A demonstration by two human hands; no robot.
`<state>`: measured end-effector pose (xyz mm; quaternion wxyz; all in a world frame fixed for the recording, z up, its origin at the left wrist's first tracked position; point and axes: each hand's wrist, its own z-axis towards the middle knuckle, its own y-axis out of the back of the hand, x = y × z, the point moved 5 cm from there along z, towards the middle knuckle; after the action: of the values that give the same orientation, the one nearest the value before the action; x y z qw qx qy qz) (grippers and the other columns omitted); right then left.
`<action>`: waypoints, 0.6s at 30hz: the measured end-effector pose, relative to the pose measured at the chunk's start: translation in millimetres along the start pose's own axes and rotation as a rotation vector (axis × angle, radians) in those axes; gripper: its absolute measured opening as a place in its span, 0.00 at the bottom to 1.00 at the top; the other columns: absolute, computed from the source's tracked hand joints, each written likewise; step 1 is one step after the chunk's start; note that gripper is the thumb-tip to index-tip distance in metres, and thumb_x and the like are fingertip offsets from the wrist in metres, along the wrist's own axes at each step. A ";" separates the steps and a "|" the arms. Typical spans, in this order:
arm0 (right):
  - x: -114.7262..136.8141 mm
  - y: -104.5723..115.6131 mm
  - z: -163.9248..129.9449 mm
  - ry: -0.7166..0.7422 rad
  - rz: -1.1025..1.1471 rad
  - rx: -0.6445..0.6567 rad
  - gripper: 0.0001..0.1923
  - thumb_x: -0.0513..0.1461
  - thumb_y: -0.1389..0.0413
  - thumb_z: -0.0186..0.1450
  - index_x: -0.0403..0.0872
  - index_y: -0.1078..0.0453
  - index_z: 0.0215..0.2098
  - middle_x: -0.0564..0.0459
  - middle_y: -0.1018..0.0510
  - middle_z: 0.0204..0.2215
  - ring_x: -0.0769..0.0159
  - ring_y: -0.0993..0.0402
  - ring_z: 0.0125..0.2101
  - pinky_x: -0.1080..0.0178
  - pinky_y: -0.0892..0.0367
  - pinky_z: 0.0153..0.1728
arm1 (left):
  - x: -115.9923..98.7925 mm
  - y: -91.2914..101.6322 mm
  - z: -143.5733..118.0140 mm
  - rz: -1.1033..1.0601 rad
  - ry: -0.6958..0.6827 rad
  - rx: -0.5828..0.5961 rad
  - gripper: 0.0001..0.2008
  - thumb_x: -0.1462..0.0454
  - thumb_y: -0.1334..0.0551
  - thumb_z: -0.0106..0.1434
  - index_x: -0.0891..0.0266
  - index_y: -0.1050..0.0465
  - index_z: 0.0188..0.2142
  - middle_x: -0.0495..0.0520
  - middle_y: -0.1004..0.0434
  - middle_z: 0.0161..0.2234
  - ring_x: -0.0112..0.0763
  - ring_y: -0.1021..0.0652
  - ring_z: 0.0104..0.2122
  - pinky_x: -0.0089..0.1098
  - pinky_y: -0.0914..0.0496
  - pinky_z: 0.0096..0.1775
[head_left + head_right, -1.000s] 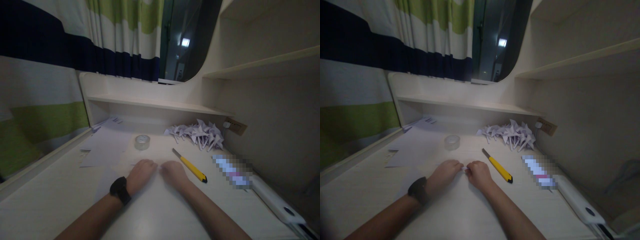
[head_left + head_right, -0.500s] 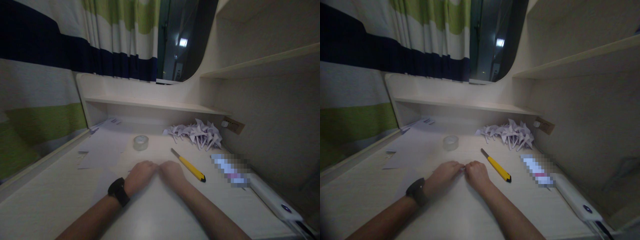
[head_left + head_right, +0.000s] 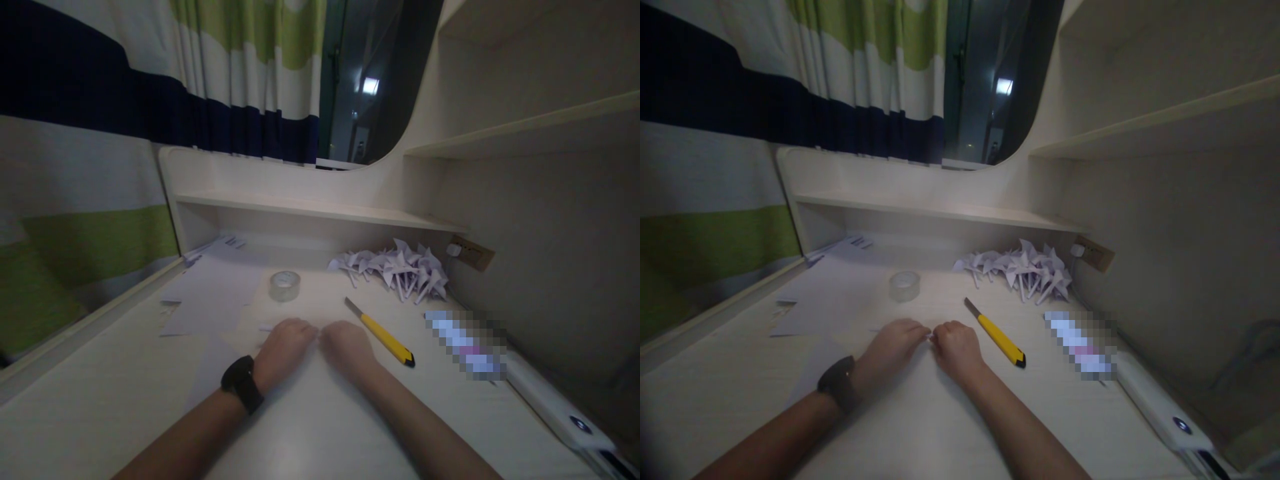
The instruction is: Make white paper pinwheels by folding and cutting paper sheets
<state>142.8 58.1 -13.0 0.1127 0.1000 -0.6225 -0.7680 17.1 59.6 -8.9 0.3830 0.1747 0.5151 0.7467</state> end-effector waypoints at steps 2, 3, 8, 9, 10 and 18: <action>3.1 -2.0 0.4 0.007 -0.028 0.032 0.11 0.39 0.51 0.67 0.44 0.26 0.36 0.44 0.21 0.34 0.59 0.25 0.39 0.64 0.35 0.37 | 0.6 -4.0 -0.8 0.022 -0.005 0.016 0.09 0.71 0.45 0.65 0.63 0.27 0.39 0.56 0.23 0.36 0.37 0.25 0.39 0.37 0.33 0.44; 4.4 -2.9 0.4 0.011 -0.040 0.053 0.11 0.38 0.50 0.66 0.44 0.26 0.36 0.43 0.21 0.34 0.59 0.25 0.40 0.64 0.35 0.38 | 1.2 -6.2 -1.2 0.030 -0.005 0.018 0.08 0.71 0.45 0.65 0.63 0.27 0.39 0.56 0.23 0.36 0.37 0.25 0.39 0.37 0.33 0.44; 8.8 -3.6 0.2 0.038 -0.061 0.106 0.11 0.36 0.51 0.66 0.44 0.27 0.39 0.42 0.21 0.36 0.57 0.25 0.41 0.62 0.33 0.39 | 4.9 -16.4 -3.1 0.047 -0.007 0.041 0.06 0.69 0.46 0.67 0.63 0.30 0.39 0.55 0.25 0.38 0.37 0.26 0.40 0.37 0.33 0.44; 8.9 -3.3 0.3 0.034 -0.061 0.105 0.11 0.36 0.51 0.66 0.44 0.27 0.39 0.42 0.21 0.36 0.57 0.24 0.41 0.62 0.33 0.39 | 5.5 -17.7 -3.1 0.058 -0.004 0.052 0.06 0.69 0.46 0.67 0.63 0.30 0.39 0.55 0.25 0.38 0.37 0.26 0.39 0.37 0.33 0.44; 9.0 -3.0 0.4 0.026 -0.061 0.106 0.11 0.36 0.51 0.66 0.44 0.27 0.39 0.42 0.21 0.36 0.57 0.24 0.41 0.62 0.33 0.39 | 5.6 -18.5 -3.1 0.074 -0.003 0.061 0.06 0.69 0.46 0.67 0.63 0.30 0.38 0.55 0.26 0.37 0.37 0.26 0.39 0.37 0.33 0.43; 10.3 3.6 -2.4 -0.009 -0.033 0.075 0.10 0.35 0.48 0.61 0.44 0.25 0.36 0.43 0.20 0.33 0.57 0.22 0.37 0.64 0.34 0.35 | -5.9 -11.1 1.4 0.234 -0.018 0.132 0.07 0.70 0.47 0.67 0.65 0.30 0.38 0.57 0.25 0.37 0.39 0.26 0.37 0.39 0.34 0.41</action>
<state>133.8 52.1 -10.1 0.0935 0.1109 -0.6495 -0.7464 26.2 58.0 -17.6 0.2857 0.2651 0.5356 0.7491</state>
